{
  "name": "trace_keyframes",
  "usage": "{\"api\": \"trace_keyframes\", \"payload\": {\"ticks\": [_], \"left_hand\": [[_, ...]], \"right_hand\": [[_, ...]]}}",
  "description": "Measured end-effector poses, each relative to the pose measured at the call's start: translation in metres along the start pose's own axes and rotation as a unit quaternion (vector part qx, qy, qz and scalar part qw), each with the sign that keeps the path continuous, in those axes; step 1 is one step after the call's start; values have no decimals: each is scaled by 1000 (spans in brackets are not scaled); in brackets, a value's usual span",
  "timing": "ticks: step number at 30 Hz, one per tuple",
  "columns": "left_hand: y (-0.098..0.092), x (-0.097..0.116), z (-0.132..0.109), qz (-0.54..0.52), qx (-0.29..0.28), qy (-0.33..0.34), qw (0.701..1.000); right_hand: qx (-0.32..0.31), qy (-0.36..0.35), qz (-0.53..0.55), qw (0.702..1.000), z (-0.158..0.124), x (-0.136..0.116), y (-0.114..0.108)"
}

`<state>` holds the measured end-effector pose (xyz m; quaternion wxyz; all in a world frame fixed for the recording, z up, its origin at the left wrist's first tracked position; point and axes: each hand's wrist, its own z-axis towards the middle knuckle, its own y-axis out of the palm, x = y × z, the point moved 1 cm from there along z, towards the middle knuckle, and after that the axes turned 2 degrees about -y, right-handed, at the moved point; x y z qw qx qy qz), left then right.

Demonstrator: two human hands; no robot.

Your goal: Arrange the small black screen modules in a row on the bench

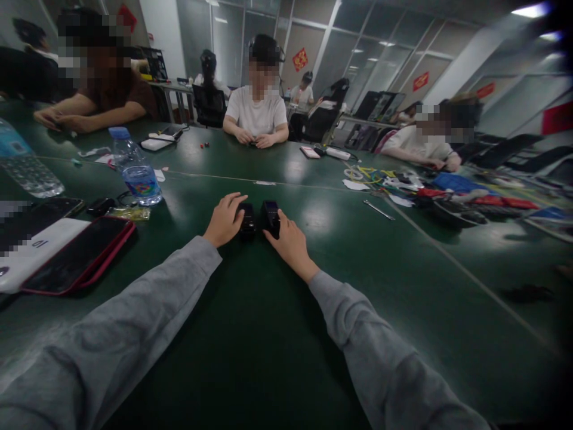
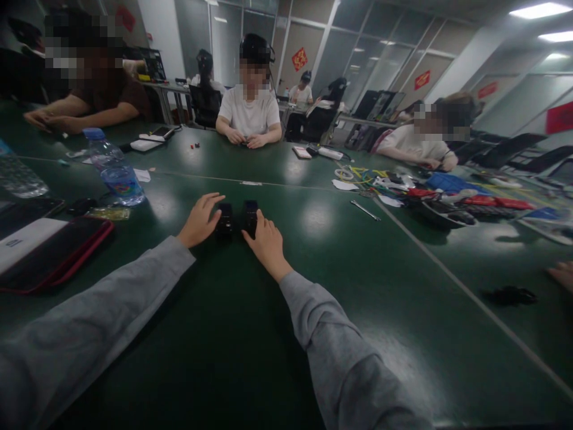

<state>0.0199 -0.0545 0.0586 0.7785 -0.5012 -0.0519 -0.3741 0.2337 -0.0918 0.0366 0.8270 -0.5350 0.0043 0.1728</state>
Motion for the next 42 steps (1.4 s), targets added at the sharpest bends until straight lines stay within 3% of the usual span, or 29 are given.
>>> {"api": "trace_keyframes", "payload": {"ticks": [4,7,15,27,34,42], "left_hand": [[5,-7,-2,-100,-137,-33,985],[11,-14,-4,-110,-191,-24,975],[29,-15,3,-117,-132,-34,984],[31,-12,4,-94,-136,-14,986],[29,-11,4,-93,-139,-18,986],[29,-14,5,-96,-138,-7,986]], "right_hand": [[4,4,1,1000,-1,0,0],[3,5,5,1000,-2,-1,-1],[-1,-5,24,1000,-3,1,1],[-10,-25,11,1000,8,5,7],[-35,-92,64,993,14,9,14],[-40,-109,84,990,12,9,14]]}}
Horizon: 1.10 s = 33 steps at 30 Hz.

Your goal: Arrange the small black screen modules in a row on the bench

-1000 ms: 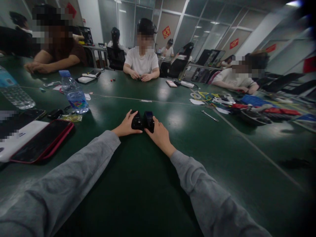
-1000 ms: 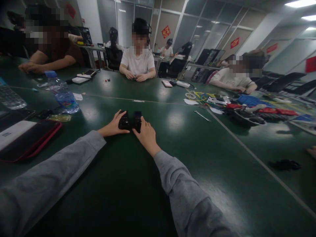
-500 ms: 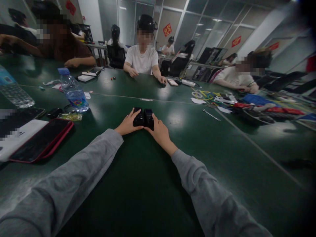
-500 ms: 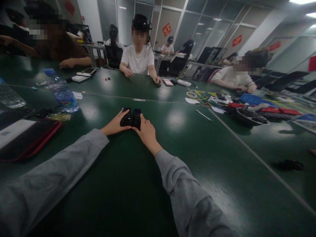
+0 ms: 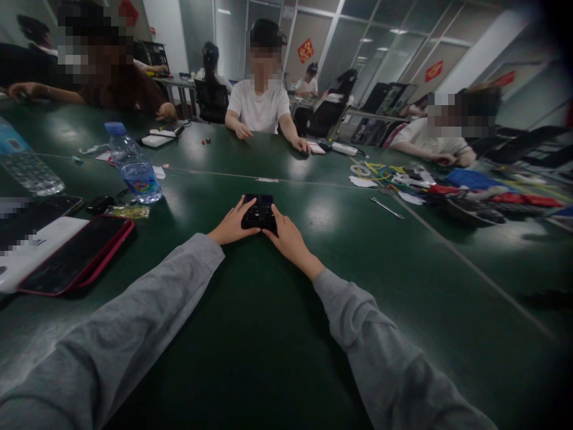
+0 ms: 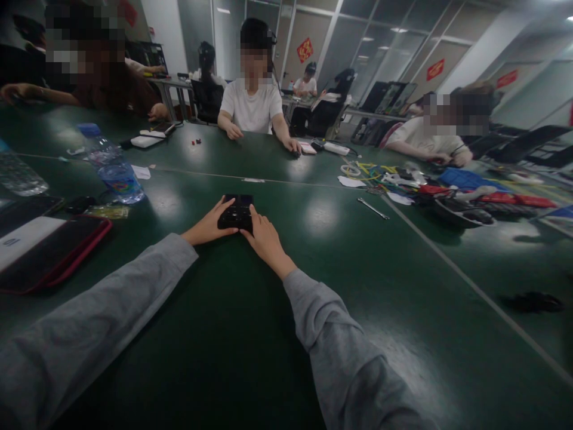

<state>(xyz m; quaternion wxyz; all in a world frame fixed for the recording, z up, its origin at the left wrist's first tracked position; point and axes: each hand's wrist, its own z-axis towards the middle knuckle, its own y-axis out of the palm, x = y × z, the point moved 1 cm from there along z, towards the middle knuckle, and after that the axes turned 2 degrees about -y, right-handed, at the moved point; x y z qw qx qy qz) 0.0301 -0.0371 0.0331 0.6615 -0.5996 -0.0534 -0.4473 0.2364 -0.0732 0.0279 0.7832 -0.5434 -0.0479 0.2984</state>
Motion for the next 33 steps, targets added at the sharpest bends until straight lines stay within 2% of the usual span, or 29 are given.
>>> {"api": "trace_keyframes", "payload": {"ticks": [7,24,33], "left_hand": [[1,0,1,2,6,12,1000],[0,-1,1,-13,24,3,1000],[1,10,-4,107,30,29,993]], "right_hand": [[11,-10,-1,1000,0,0,1],[-9,7,-3,1000,-2,-3,-1],[-16,-2,-67,998,-2,-11,-6]]}}
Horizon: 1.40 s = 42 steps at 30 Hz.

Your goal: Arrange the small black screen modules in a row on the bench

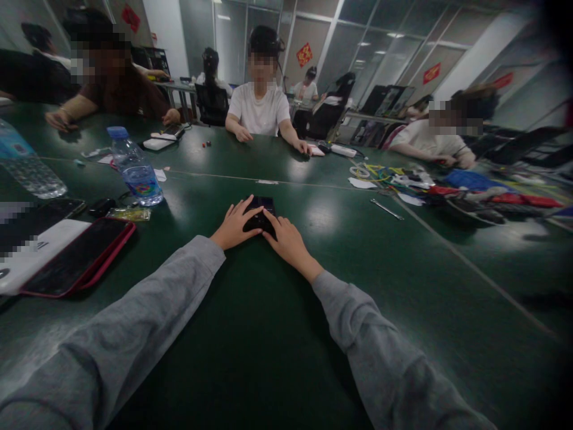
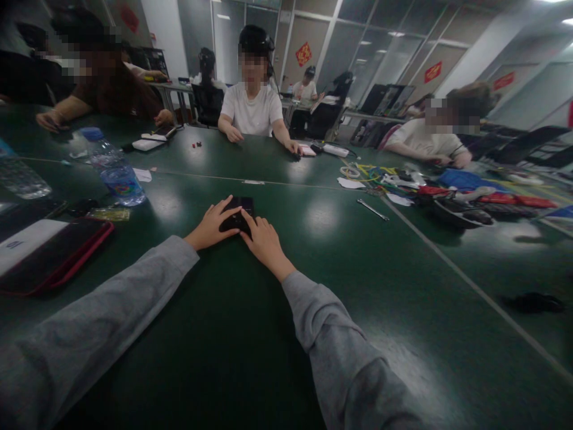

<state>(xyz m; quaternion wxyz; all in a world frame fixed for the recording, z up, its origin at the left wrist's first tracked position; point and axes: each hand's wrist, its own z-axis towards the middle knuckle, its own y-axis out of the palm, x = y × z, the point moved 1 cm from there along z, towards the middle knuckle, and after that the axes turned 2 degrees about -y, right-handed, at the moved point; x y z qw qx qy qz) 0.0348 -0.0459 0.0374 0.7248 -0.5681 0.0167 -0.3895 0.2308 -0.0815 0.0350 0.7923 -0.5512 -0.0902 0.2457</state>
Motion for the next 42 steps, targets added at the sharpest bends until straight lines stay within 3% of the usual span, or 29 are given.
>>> {"api": "trace_keyframes", "payload": {"ticks": [9,17,26,29,33,37,42], "left_hand": [[-2,3,-2,-6,5,8,1000],[-3,-6,-3,-56,79,-31,995],[-1,-6,-5,-80,60,-26,995],[-3,-3,-4,-86,105,15,991],[-10,0,-5,-82,240,39,967],[-17,-10,-8,-85,333,-34,939],[-11,-30,-7,-94,289,-152,941]], "right_hand": [[24,28,-5,999,0,0,-2],[85,100,-13,991,-4,6,-2],[72,105,31,991,-4,6,-3],[72,101,35,992,-4,6,-2],[74,103,38,991,-4,6,-1],[73,106,45,991,-5,6,-2],[79,119,46,989,-4,8,-2]]}}
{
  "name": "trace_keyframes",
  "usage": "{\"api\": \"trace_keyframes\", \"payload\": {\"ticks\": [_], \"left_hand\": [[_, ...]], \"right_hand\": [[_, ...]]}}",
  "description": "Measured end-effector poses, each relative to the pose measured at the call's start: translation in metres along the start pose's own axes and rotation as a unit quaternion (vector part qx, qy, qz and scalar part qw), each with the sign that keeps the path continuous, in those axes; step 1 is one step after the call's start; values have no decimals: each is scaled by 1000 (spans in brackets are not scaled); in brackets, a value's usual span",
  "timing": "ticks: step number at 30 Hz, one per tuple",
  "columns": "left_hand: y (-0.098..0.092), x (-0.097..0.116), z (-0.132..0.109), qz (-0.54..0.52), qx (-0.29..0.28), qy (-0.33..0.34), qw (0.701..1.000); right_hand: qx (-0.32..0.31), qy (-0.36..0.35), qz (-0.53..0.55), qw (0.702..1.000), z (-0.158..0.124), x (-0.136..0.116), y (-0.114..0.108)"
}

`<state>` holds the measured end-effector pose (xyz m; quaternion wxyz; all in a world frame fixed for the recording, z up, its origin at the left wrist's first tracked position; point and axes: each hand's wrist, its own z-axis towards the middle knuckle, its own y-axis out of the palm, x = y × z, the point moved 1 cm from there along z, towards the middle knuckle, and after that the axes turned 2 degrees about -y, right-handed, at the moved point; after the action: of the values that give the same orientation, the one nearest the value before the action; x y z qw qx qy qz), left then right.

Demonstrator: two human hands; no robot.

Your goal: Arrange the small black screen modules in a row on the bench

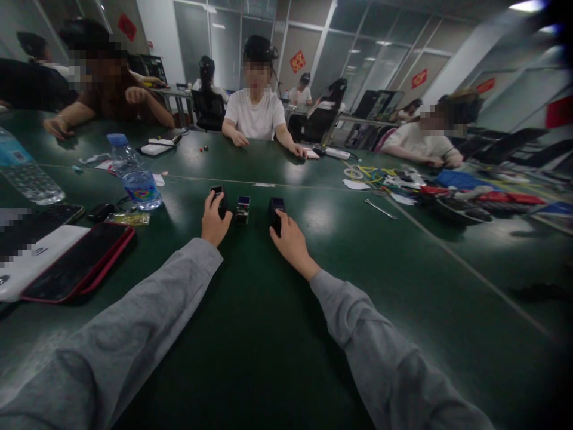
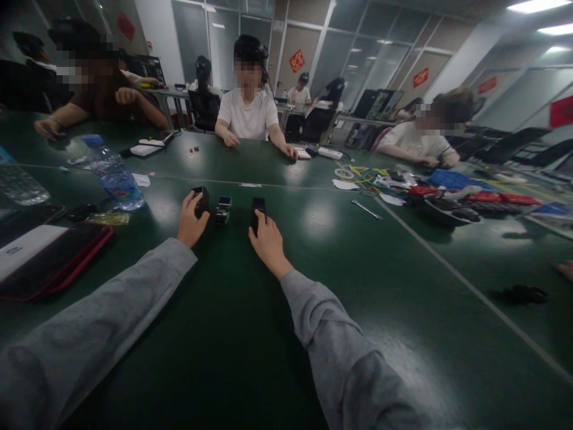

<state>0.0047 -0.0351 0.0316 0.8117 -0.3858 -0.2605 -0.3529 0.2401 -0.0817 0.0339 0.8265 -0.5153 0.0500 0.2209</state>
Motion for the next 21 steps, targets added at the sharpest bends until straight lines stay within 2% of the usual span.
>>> {"api": "trace_keyframes", "payload": {"ticks": [5,11,15,21], "left_hand": [[7,-6,-1,37,-68,3,997],[7,-7,-2,52,-114,16,992],[6,-3,-2,67,-117,42,990],[1,18,-6,114,-95,109,983]], "right_hand": [[9,12,1,1000,1,3,2],[15,18,5,1000,2,5,2],[26,12,2,1000,2,4,2],[43,12,9,999,2,3,1]]}}
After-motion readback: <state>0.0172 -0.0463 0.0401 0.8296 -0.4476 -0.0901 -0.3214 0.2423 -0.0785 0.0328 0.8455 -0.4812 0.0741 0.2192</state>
